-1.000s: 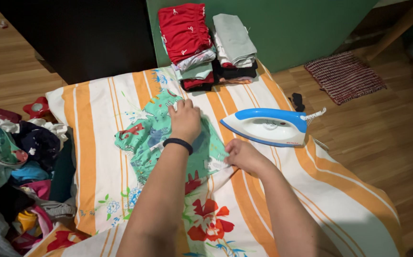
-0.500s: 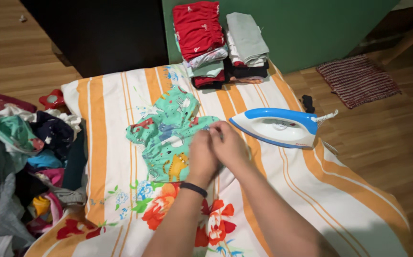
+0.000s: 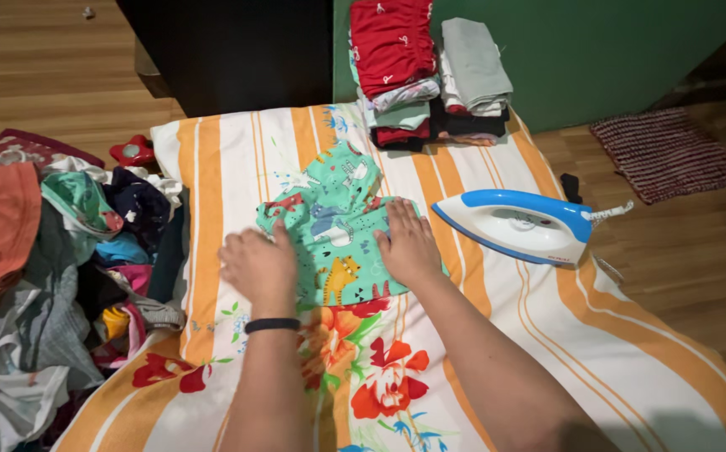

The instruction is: The person irons a small green patterned garment on a floral-patterned ironing board cover. They smooth the fabric, use a blue and white iron to press it, and then fold the garment into a neat stack.

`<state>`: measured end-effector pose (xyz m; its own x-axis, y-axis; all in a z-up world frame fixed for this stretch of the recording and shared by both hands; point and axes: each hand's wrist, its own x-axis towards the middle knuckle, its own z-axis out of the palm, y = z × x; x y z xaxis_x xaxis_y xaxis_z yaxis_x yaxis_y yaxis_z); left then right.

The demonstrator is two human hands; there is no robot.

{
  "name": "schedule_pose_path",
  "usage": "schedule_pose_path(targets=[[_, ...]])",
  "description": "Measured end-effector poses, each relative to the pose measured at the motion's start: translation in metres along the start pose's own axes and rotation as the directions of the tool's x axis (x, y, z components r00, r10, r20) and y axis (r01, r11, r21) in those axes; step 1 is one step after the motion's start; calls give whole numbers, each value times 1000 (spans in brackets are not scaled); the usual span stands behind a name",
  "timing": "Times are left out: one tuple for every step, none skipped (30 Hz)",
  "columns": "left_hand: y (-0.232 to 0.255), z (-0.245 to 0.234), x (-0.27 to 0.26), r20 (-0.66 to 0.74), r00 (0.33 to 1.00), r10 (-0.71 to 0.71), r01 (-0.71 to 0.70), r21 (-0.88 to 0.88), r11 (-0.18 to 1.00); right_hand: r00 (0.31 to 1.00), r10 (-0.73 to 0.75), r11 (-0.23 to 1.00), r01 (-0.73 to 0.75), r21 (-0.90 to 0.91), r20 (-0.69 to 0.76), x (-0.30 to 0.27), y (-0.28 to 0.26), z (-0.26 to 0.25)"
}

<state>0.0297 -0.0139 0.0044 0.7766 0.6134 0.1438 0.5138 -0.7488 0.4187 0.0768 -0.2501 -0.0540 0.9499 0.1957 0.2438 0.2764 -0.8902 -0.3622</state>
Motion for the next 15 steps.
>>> schedule_pose_path(targets=[[1, -3, 1, 47, 999, -3, 1, 38, 999, 1000, -8, 1000, 8, 1, -20, -3, -4, -3], [1, -5, 1, 94, 996, -8, 1, 76, 997, 1000, -30, 999, 30, 32, -9, -5, -8, -6], [2, -4, 2, 140, 990, -14, -2, 112, 994, 999, -52, 997, 52, 63, -1, -7, -10, -10], [5, 0, 1, 193, 981, -7, -7, 74, 997, 997, -75, 993, 74, 94, 6, -9, -11, -12], [12, 8, -4, 247, 969, 3, -12, 36, 999, 996, -88, 991, 87, 106, 3, -9, -12, -14], [14, 16, -7, 300, 954, 14, -14, -3, 1000, 995, -102, 988, 101, 118, 0, -9, -13, -15], [14, 22, -6, 299, 954, 19, 10, -93, 996, 993, -116, 985, 116, 131, -5, -8, -13, -16], [16, 29, -5, 297, 955, 23, 33, -182, 983, 990, -138, 984, 139, 113, -20, -7, -13, -15], [16, 35, -6, 297, 955, 27, 56, -268, 962, 987, -159, 982, 161, 96, -32, -7, -13, -15], [14, 39, -2, 399, 917, -17, 200, -421, 885, 983, -179, 980, 182, 79, -44, -7, -13, -14], [13, 40, 6, 500, 865, -37, 345, -542, 766, 985, -171, 982, 173, 72, -29, -7, -13, -13], [11, 38, 11, 596, 802, -32, 486, -622, 614, 987, -163, 984, 163, 65, -15, -6, -13, -13], [7, 34, 13, 667, 744, 44, 560, -657, 504, 988, -154, 987, 154, 56, -3, -4, -13, -14], [2, 27, 14, 721, 681, 130, 634, -668, 390, 990, -141, 988, 141, 59, 8, -4, -13, -14], [0, 21, 13, 757, 614, 224, 705, -654, 274, 991, -129, 990, 128, 60, 20, -4, -13, -14]])
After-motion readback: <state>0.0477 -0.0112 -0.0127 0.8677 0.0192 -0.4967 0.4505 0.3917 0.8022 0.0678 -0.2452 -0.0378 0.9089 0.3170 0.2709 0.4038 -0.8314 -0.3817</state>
